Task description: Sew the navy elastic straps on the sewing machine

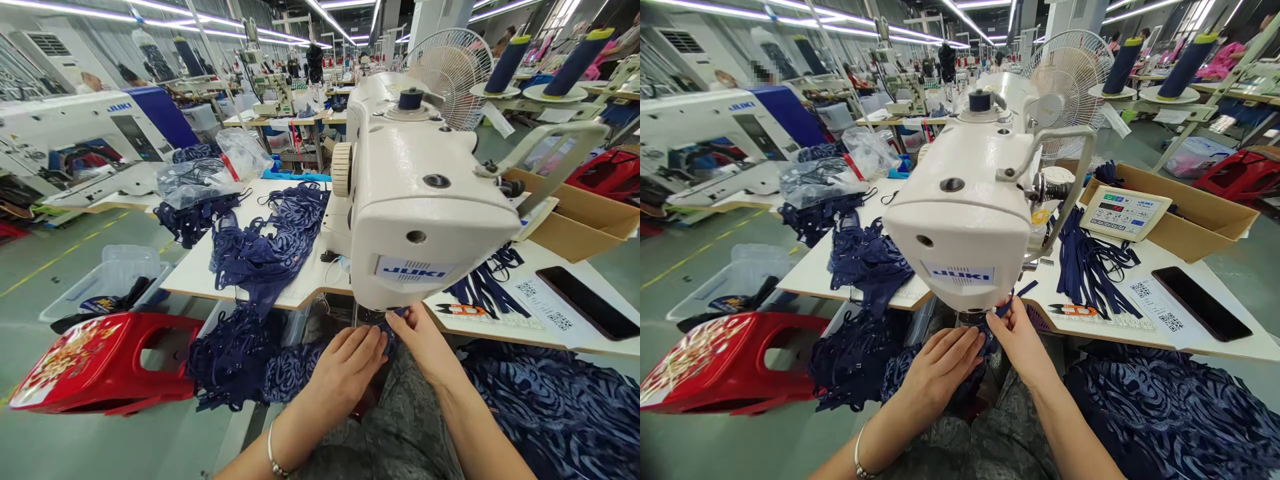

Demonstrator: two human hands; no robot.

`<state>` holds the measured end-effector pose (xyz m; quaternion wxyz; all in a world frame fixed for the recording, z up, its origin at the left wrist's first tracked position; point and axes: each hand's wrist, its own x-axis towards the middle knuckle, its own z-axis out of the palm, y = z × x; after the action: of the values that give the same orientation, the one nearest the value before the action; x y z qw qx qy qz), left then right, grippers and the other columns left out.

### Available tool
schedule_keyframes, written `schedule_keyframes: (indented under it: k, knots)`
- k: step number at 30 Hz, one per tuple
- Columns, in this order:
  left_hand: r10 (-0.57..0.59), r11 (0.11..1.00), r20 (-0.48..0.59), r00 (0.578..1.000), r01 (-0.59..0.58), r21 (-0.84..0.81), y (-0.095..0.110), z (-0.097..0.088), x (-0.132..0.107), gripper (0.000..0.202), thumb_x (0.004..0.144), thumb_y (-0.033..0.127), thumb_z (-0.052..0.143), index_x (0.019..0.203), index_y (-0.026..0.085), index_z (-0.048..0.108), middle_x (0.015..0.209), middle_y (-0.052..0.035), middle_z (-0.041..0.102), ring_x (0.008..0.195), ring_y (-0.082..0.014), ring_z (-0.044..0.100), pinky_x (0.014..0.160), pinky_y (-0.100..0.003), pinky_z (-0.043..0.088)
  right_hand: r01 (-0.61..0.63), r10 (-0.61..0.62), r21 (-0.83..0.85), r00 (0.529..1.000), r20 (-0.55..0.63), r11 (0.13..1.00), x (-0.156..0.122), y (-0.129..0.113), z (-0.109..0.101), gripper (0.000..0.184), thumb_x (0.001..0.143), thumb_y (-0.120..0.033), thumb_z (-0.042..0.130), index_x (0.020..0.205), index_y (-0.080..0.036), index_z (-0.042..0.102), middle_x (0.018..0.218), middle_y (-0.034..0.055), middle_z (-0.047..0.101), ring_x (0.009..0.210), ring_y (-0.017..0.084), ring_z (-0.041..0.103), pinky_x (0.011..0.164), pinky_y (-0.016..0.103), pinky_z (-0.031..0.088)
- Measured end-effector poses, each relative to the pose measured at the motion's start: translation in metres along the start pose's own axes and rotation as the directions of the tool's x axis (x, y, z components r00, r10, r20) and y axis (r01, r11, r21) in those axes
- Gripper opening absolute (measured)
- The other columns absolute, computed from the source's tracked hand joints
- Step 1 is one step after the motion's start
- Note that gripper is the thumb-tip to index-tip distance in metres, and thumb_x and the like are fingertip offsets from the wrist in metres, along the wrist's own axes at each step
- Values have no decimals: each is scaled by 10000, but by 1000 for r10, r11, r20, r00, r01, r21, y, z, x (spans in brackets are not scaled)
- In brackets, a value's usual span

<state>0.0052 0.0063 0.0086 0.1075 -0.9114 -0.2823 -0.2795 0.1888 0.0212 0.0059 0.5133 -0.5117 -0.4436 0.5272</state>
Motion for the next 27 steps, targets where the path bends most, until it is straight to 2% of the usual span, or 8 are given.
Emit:
schedule_keyframes:
  k: [7, 12, 22, 27]
  knots:
    - [-35, 999, 15, 999, 35, -2, 2, 5, -4, 366, 959, 190, 518, 1318, 117, 521, 1226, -113, 649, 1163, -202, 596, 998, -348, 508, -4, 4, 8, 999, 43, 1000, 1, -2, -1, 311, 851, -463, 658, 1083, -280, 559, 986, 32, 640, 994, 210, 568, 845, 321, 467]
    - [-25, 1000, 10, 1000, 24, 16, 1, 5, -4, 346, 971, 189, 497, 1307, 118, 533, 1233, -104, 650, 1169, -199, 597, 996, -341, 515, 0, -2, 31, 998, 58, 1000, 1, -7, 1, 330, 843, -458, 669, 1105, -290, 559, 1084, 44, 651, 1029, 215, 575, 885, 338, 464]
    - [-16, 999, -68, 998, 18, 28, 1, 1, 4, 296, 964, 192, 519, 1227, 80, 592, 1174, -90, 683, 1091, -203, 639, 943, -325, 551, -22, 20, 17, 993, 113, 1000, 5, -14, -4, 442, 841, -438, 684, 1227, -289, 527, 1087, 47, 659, 1024, 222, 586, 893, 362, 457]
    - [-16, 1000, -40, 999, 17, 16, 1, 2, 1, 325, 959, 190, 526, 1263, 83, 569, 1216, -91, 660, 1142, -200, 605, 995, -326, 518, -2, 2, 2, 988, 152, 1000, 8, -12, -8, 444, 857, -403, 671, 1254, -287, 511, 1125, 45, 643, 1098, 218, 557, 962, 369, 421]
